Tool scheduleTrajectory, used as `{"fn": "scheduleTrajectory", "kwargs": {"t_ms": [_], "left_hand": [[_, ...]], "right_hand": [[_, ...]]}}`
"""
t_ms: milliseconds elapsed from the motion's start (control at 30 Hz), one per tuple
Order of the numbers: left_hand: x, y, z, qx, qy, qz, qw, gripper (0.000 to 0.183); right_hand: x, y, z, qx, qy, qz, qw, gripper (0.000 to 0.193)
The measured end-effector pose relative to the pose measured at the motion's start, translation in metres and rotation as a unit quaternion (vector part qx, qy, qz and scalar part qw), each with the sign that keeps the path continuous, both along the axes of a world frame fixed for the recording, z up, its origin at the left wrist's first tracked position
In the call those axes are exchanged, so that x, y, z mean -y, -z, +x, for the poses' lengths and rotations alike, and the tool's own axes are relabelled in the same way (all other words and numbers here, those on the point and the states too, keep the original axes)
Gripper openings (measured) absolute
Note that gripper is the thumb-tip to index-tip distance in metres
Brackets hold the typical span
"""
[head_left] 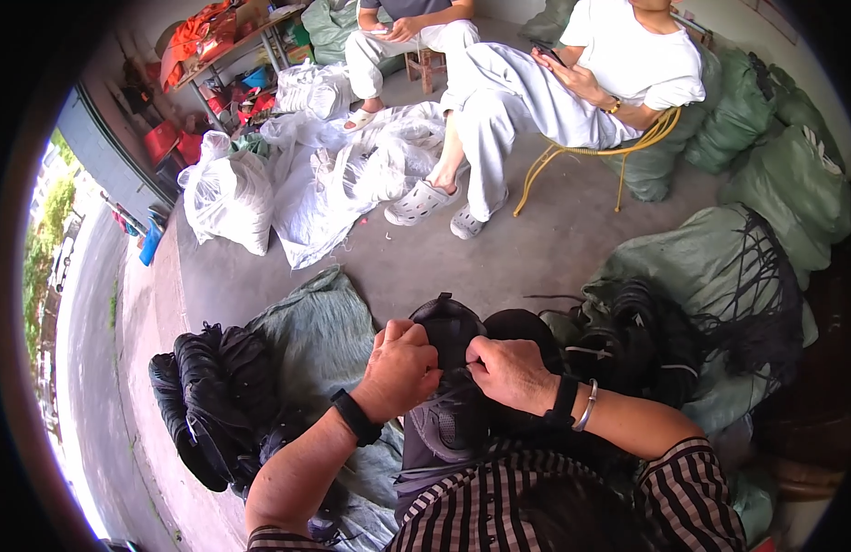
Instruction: Lacing a pair of black athletic shoes in a workshop.
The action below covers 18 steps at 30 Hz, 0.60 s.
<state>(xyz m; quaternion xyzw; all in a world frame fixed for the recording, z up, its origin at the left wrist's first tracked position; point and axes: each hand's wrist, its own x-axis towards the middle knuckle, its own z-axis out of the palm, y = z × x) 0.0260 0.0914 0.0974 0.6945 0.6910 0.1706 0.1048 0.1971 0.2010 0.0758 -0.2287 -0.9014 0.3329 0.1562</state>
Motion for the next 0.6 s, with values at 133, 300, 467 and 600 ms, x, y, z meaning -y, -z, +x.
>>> {"fn": "scheduleTrajectory", "kwargs": {"t_ms": [133,300,467,600], "left_hand": [[-0.005,-0.002,0.003,-0.007,0.003,0.004,1.000,0.009],[-0.004,-0.015,0.006,-0.005,0.001,-0.037,0.999,0.008],[-0.012,-0.014,0.026,-0.135,-0.024,-0.024,0.990,0.017],[-0.009,-0.011,0.033,-0.139,-0.049,0.003,0.989,0.018]], "right_hand": [[0.003,0.015,-0.005,-0.010,0.014,-0.027,0.999,0.009],[-0.004,0.011,-0.010,-0.018,0.061,-0.590,0.805,0.010],[-0.012,0.007,-0.005,-0.007,0.016,-0.544,0.839,0.014],[-0.017,0.006,0.000,-0.015,-0.036,-0.471,0.881,0.011]]}}
